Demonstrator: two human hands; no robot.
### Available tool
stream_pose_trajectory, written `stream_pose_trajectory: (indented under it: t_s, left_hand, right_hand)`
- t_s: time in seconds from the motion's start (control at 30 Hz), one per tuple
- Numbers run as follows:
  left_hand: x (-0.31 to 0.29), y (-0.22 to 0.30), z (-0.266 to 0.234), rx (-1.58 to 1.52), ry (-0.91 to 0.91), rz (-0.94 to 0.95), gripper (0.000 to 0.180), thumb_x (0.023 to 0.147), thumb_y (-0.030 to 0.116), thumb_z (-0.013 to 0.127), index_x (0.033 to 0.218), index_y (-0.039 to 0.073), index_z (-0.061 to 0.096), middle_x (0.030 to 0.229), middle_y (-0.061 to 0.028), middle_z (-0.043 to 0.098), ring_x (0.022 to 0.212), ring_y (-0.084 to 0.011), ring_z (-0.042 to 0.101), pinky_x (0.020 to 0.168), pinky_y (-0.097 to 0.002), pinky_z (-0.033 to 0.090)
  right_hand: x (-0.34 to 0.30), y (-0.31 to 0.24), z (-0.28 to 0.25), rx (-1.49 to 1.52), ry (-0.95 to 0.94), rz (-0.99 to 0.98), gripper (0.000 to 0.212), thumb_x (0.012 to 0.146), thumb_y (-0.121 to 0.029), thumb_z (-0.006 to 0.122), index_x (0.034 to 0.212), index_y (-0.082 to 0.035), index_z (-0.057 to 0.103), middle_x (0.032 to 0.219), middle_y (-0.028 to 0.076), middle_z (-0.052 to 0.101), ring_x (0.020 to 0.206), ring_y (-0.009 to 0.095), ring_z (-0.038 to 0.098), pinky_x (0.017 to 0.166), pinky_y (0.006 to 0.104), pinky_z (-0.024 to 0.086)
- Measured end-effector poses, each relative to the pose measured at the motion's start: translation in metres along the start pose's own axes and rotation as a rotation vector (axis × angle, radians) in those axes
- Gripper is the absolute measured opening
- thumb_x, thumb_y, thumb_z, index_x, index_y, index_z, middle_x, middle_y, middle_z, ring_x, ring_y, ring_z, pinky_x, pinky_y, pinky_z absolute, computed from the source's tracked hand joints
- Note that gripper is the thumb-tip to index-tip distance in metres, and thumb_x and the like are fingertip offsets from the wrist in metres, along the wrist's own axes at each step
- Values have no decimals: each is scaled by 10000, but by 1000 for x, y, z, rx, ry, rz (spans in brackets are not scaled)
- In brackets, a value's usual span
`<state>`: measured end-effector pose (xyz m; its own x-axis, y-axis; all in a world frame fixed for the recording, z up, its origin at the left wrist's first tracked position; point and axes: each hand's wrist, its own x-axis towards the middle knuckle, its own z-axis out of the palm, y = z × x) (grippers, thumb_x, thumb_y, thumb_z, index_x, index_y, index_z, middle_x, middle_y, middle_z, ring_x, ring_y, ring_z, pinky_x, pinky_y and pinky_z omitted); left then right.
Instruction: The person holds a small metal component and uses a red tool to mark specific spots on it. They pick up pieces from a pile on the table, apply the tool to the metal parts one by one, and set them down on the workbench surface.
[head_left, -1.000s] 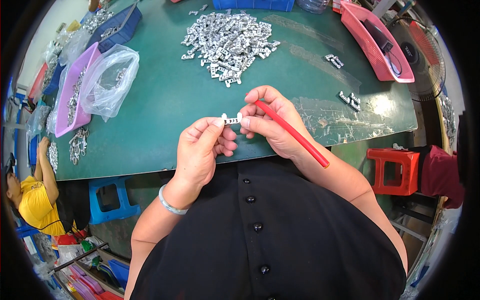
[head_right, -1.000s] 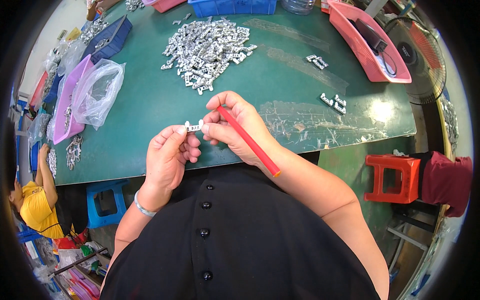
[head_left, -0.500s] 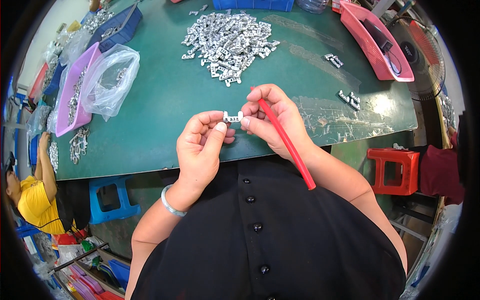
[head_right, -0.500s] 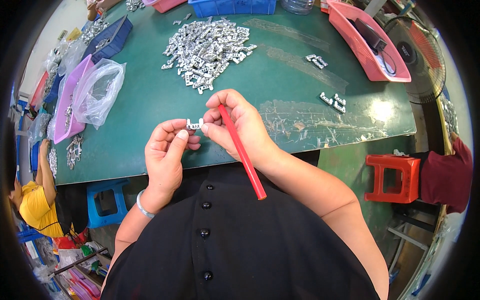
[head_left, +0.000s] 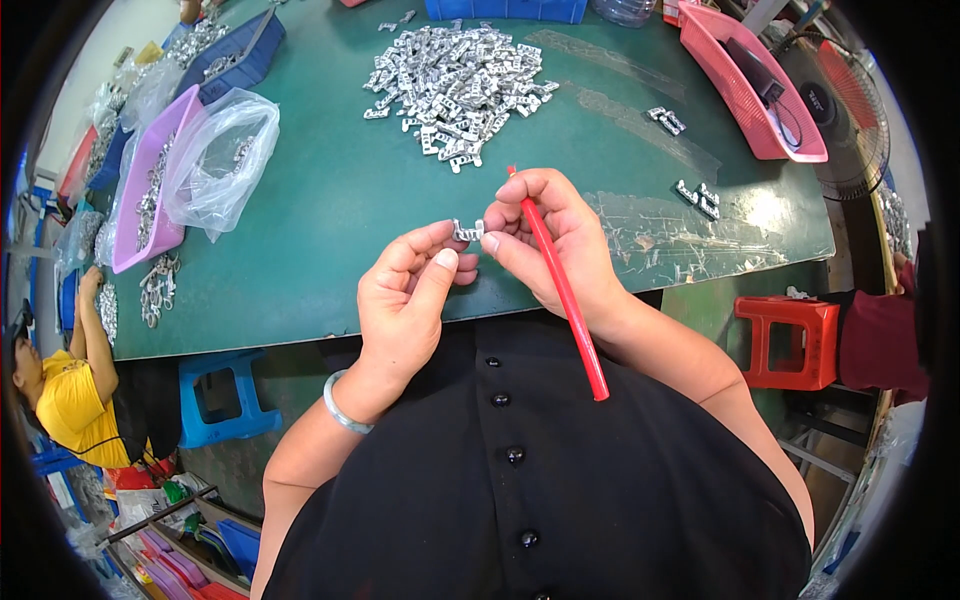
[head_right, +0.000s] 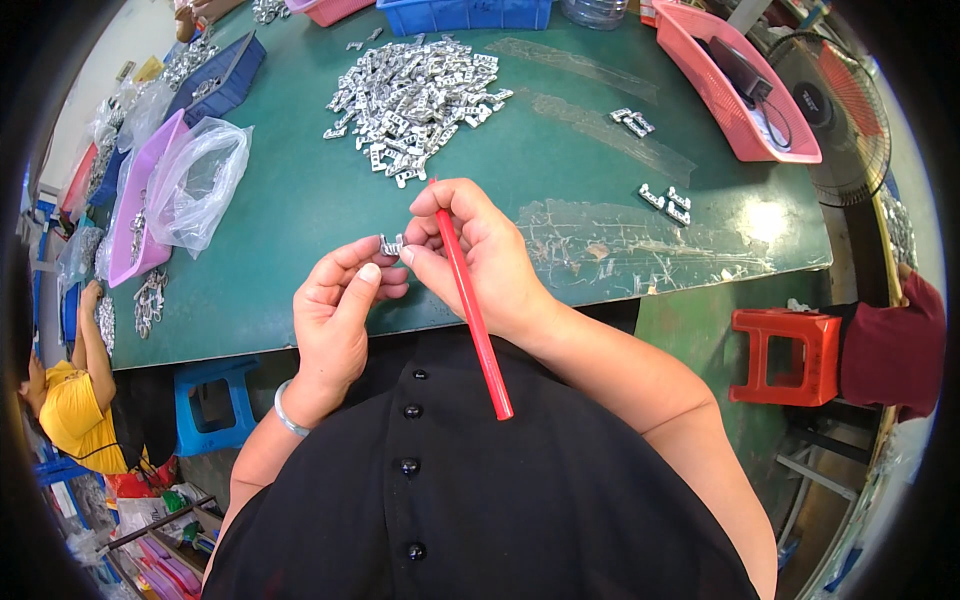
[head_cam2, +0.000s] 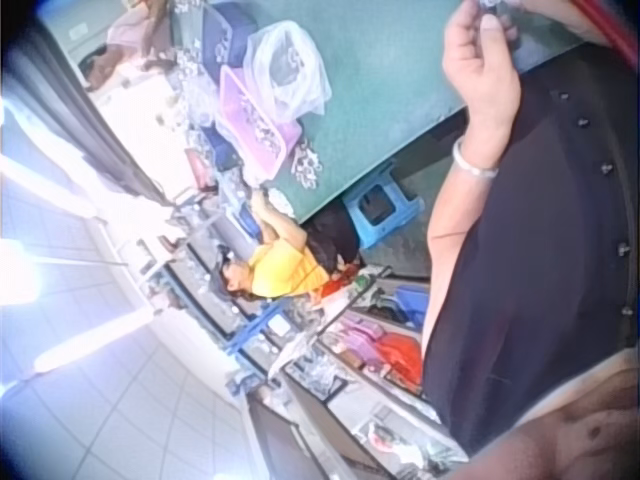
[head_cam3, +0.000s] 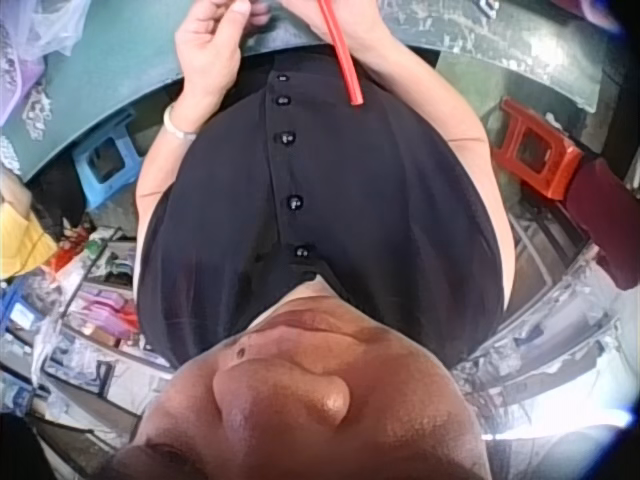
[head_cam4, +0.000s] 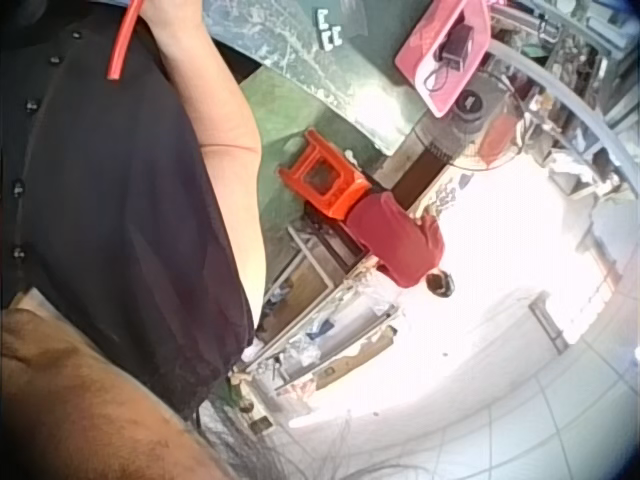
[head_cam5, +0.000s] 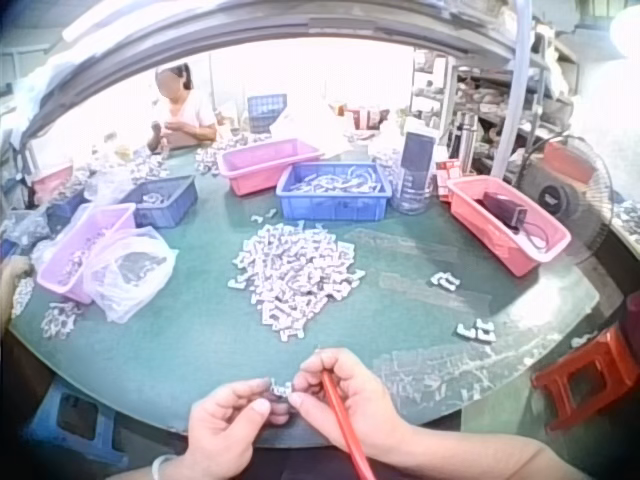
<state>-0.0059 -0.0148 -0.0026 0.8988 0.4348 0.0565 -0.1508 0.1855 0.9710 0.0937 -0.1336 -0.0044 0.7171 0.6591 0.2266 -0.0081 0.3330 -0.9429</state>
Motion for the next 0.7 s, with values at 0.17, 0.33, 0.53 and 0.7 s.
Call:
stream_pose_trajectory:
  t_s: [0.17,0.33,0.53,0.7]
  left_hand:
    - [0,-1,-1,-11,-11,-13,245,862,20,478,1093,-60,489,954,-114,584,825,-151,590,734,-262,493]
    - [-1,-2,1,-148,-55,-76,248,881,55,456,1099,-56,492,981,-126,581,831,-160,590,748,-279,496]
    - [4,0,-5,-339,-78,-247,264,913,143,407,1076,-38,507,984,-140,585,819,-193,604,747,-302,504]
    - [6,-4,-11,-438,-82,-304,272,918,177,398,1053,-28,517,979,-152,587,810,-197,608,740,-306,508]
  right_hand:
    - [-1,0,1,-37,-1,-47,293,773,52,556,1024,-29,427,850,32,494,787,78,510,708,219,446]
    - [-2,-2,5,-249,-45,-184,246,766,60,561,980,-19,469,835,55,531,784,111,550,698,241,469]
    - [-2,-2,2,-275,-79,-179,216,770,58,539,966,-15,483,859,68,552,837,134,573,729,252,467]
    - [-1,0,1,-152,-45,-175,236,771,57,537,984,-17,468,865,59,549,805,114,561,731,243,458]
